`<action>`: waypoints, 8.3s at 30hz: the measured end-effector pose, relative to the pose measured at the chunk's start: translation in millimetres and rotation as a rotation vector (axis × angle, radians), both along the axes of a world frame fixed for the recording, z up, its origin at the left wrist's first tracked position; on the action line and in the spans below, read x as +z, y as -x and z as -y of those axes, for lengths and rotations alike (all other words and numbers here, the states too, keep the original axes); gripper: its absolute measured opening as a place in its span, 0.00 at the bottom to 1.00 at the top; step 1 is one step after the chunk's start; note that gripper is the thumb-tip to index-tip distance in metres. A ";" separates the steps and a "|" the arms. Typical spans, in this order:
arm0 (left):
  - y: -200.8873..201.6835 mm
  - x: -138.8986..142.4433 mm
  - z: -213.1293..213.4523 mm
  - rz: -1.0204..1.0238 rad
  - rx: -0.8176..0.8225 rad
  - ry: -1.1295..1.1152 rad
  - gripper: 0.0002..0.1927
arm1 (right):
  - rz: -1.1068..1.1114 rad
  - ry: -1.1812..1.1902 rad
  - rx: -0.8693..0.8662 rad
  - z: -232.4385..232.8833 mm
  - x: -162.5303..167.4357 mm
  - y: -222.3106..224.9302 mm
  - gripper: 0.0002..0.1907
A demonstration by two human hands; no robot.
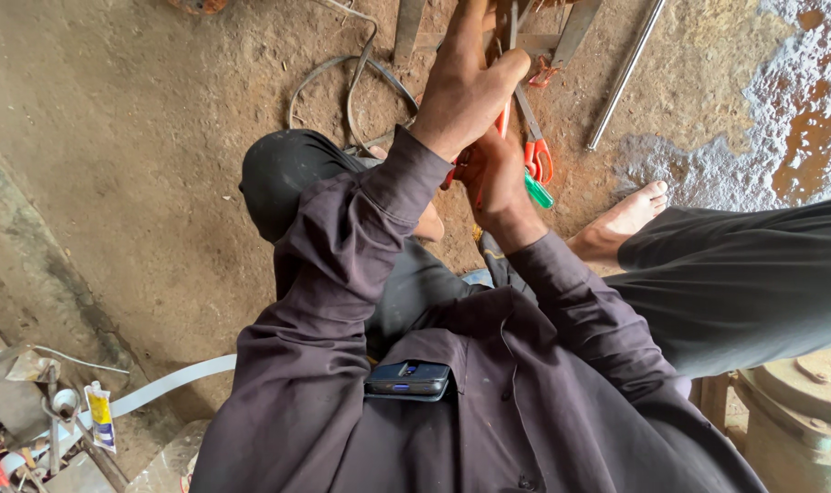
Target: The person sits on the floor and works on a large, rusty cylindrical electrical coil. They use a screwdriver to pry and adjust the copper windings at the end of the coil, then switch to pliers to pull and separate the wires. The person repeatedly manipulates the copper strands to tidy or repair the coil's end.
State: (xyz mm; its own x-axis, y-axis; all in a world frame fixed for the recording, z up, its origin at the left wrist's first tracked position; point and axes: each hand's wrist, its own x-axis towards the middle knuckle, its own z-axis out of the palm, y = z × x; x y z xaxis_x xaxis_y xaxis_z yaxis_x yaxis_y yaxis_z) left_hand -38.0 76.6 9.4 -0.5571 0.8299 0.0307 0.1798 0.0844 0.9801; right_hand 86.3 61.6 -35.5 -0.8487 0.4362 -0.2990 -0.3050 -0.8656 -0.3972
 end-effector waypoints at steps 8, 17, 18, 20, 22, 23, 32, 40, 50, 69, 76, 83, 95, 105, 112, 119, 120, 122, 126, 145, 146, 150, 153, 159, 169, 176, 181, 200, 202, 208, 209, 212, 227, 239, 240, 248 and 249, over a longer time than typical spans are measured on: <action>-1.7 16.3 -2.6 0.179 -0.031 0.038 0.35 | 0.299 -0.380 0.018 31.5 -31.4 -33.2 0.19; 24.2 15.2 0.1 0.708 -0.132 -0.238 0.39 | 0.473 -0.231 -0.025 37.1 -20.3 -49.8 0.21; 25.8 14.8 1.9 0.736 -0.127 -0.236 0.39 | 0.512 -0.306 0.029 31.0 -9.6 -51.6 0.22; 28.0 14.8 3.2 0.666 -0.121 -0.220 0.36 | 0.591 -0.454 0.134 11.0 23.0 -61.3 0.24; 28.6 16.1 5.5 0.472 -0.119 -0.183 0.30 | 0.804 -1.107 0.381 -21.2 74.2 -90.0 0.26; 28.1 17.0 7.0 0.443 -0.134 -0.147 0.29 | 0.896 -1.131 0.422 -35.2 104.1 -103.6 0.33; -10.4 -0.1 2.6 0.239 -0.032 -0.084 0.36 | 0.742 -2.388 0.376 -73.6 343.2 -108.0 0.38; -7.5 -34.2 -3.2 -0.023 -0.026 -0.039 0.14 | 0.443 -2.762 0.384 -44.8 387.7 -82.8 0.33; -16.0 -30.6 -13.8 0.237 -0.028 -0.106 0.15 | 0.231 -2.783 0.545 -11.2 389.7 -50.3 0.27; -32.5 -40.9 -12.3 -0.718 -0.176 0.483 0.26 | 0.065 -2.706 0.681 -17.9 356.5 -58.6 0.16; -18.1 -22.2 -3.4 -0.819 -0.071 0.284 0.29 | 0.360 -2.371 0.913 -76.1 249.7 -69.9 0.37; 1.8 4.7 12.7 -0.489 0.249 0.038 0.22 | 0.473 -1.688 0.822 -131.1 156.7 -116.4 0.43; -10.1 -28.3 -5.6 -0.211 0.140 -0.071 0.30 | 0.575 -0.363 0.488 -107.0 131.2 -110.3 0.39; -28.1 -13.9 -13.5 -0.045 0.198 -0.153 0.30 | 0.551 -0.353 0.549 -105.1 142.1 -101.0 0.38; -35.2 -13.4 -15.2 -0.017 0.145 -0.178 0.32 | 0.639 -0.305 0.568 -111.0 138.5 -101.8 0.38; -40.3 -11.7 -11.4 0.068 0.159 -0.195 0.32 | 0.685 -0.255 0.577 -110.2 139.1 -101.3 0.40; -39.9 -11.3 -10.7 0.060 0.159 -0.196 0.31 | 0.671 -0.273 0.567 -110.1 138.7 -101.3 0.39; -39.1 -11.9 -9.2 0.058 0.151 -0.193 0.30 | 0.639 -0.298 0.557 -110.4 137.2 -101.3 0.39; -35.4 -18.5 -6.7 -0.047 0.158 -0.171 0.29 | 0.637 -0.303 0.564 -110.0 133.5 -99.5 0.40; -30.2 -16.0 -5.9 -0.157 0.220 -0.049 0.30 | 0.343 -0.078 0.545 -88.5 124.4 -83.2 0.41; -28.3 -19.0 -8.4 -0.207 0.201 -0.050 0.28 | 0.339 -0.073 0.534 -88.8 122.9 -82.9 0.41; -20.9 -21.8 -9.6 -0.294 0.163 -0.084 0.27 | 0.332 -0.054 0.522 -89.0 118.7 -79.1 0.41; -16.4 -15.3 -9.4 -0.311 0.149 -0.074 0.21 | 0.326 -0.038 0.524 -87.2 118.0 -74.6 0.41; -15.0 -8.6 -11.8 -0.230 0.135 -0.148 0.25 | 0.313 -0.037 0.471 -87.3 116.6 -63.9 0.42; -5.0 -8.2 -4.4 -0.234 0.088 -0.077 0.24 | 0.390 -0.039 0.524 -75.9 114.2 -60.9 0.42; -8.7 9.7 -1.1 -0.161 0.089 -0.022 0.21 | 0.286 -0.084 0.439 -74.1 106.1 -49.1 0.43; -12.2 7.2 -1.9 -0.158 0.101 -0.020 0.27 | 0.212 -0.082 0.341 -70.8 101.9 -32.0 0.39; -10.4 11.1 -9.9 -0.107 0.082 0.024 0.30 | 0.321 -0.343 0.279 -69.0 89.5 -23.1 0.19; -8.8 9.1 -10.6 -0.172 0.059 0.030 0.28 | 0.279 -0.200 0.298 -72.0 95.4 -19.1 0.20; -6.3 12.4 -7.9 -0.157 0.061 0.044 0.29 | 0.286 -0.197 0.267 -70.7 92.9 -17.0 0.29; -6.5 14.6 -8.0 -0.163 0.065 0.053 0.29 | 0.303 -0.218 0.264 -68.7 89.4 -17.7 0.27; -5.5 20.9 -9.2 -0.083 0.041 0.048 0.30 | 0.377 -0.254 0.239 -63.0 77.4 -19.5 0.23; 20.3 49.8 -8.7 0.726 -0.065 -0.112 0.46 | 0.407 -0.250 0.348 -36.9 64.6 -56.4 0.31; -8.3 29.6 -9.7 0.062 0.054 0.021 0.36 | 0.388 -0.289 0.286 -36.3 65.2 -73.7 0.32; -12.9 23.9 -8.5 -0.038 0.088 0.063 0.38 | 0.400 -0.269 0.289 -36.3 64.8 -74.0 0.33; -4.4 -22.6 -10.0 -0.583 0.115 0.232 0.37 | 0.405 -0.381 0.284 -27.9 55.2 -69.6 0.34; -4.9 -26.2 -7.4 -0.615 0.087 0.301 0.37 | 0.435 -0.398 0.270 -25.8 54.5 -69.7 0.34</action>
State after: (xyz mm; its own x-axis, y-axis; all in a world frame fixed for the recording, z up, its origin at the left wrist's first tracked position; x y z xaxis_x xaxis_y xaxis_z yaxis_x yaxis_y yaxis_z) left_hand -33.1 84.0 -16.8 -0.5772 0.8049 0.1379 0.6759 0.3761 0.6338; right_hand 156.0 87.4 19.0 -0.7822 0.3724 -0.4996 0.1639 -0.6505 -0.7416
